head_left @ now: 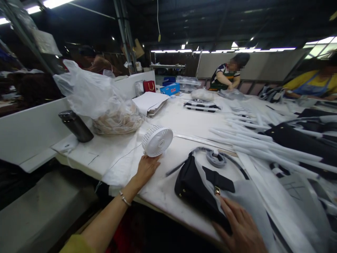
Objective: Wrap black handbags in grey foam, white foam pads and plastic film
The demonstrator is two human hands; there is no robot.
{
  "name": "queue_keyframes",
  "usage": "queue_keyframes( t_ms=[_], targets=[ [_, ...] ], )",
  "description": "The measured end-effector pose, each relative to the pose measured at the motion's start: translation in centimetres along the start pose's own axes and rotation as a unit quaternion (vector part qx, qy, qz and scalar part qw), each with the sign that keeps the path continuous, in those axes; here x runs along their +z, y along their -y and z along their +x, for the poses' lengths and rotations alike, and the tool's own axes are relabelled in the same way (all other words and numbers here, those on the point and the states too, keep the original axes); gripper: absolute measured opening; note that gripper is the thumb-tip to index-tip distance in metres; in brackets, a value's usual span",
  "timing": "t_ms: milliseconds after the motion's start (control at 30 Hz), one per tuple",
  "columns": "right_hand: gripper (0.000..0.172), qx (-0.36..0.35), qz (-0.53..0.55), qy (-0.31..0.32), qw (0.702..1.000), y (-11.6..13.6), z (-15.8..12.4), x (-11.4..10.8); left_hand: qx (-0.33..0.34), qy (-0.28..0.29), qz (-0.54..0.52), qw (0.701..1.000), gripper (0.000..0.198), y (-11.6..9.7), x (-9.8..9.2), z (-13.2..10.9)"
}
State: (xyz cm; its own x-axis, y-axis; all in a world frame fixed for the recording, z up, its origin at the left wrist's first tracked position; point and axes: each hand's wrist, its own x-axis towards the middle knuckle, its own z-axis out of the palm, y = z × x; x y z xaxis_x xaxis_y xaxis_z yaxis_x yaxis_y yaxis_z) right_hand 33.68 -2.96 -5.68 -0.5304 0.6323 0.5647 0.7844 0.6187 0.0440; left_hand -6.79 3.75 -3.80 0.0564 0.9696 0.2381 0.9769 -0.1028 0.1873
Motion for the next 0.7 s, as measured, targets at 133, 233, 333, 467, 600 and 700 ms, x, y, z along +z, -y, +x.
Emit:
queue_keyframes(
  t_ms=[133, 233, 333, 467, 600, 700],
  targets=[
    [0.069, -0.015, -0.001, -0.009, 1.000, -0.2, 0.1, 0.1, -0.013, -0.015, 0.021, 1.000, 0.044, 1.1, -0.4, 0.4],
    [0.070, -0.016, -0.002, -0.012, 1.000, -0.2, 0.1, 0.1, -0.010, -0.015, 0.023, 1.000, 0.038, 2.3, -0.7, 0.6],
    [0.069, -0.017, 0.004, -0.010, 1.000, -0.2, 0.2, 0.0, 0.005, -0.002, 0.011, 1.000, 0.033, 3.5, -1.0, 1.0],
    [0.069, -0.020, 0.004, -0.009, 1.000, -0.3, 0.3, 0.0, 0.005, 0.024, -0.073, 0.997, 0.039, 5.0, -1.2, 1.6],
    [0.071, -0.024, 0.002, -0.008, 1.000, -0.5, 0.1, 0.2, -0.025, 0.046, -0.162, 0.985, 0.050, 6.6, -1.0, 2.7],
    [0.075, -0.029, 0.001, 0.000, 1.000, -0.8, -0.3, 0.4, -0.048, 0.057, -0.200, 0.977, 0.056, 7.9, -0.5, 3.9]
  ],
)
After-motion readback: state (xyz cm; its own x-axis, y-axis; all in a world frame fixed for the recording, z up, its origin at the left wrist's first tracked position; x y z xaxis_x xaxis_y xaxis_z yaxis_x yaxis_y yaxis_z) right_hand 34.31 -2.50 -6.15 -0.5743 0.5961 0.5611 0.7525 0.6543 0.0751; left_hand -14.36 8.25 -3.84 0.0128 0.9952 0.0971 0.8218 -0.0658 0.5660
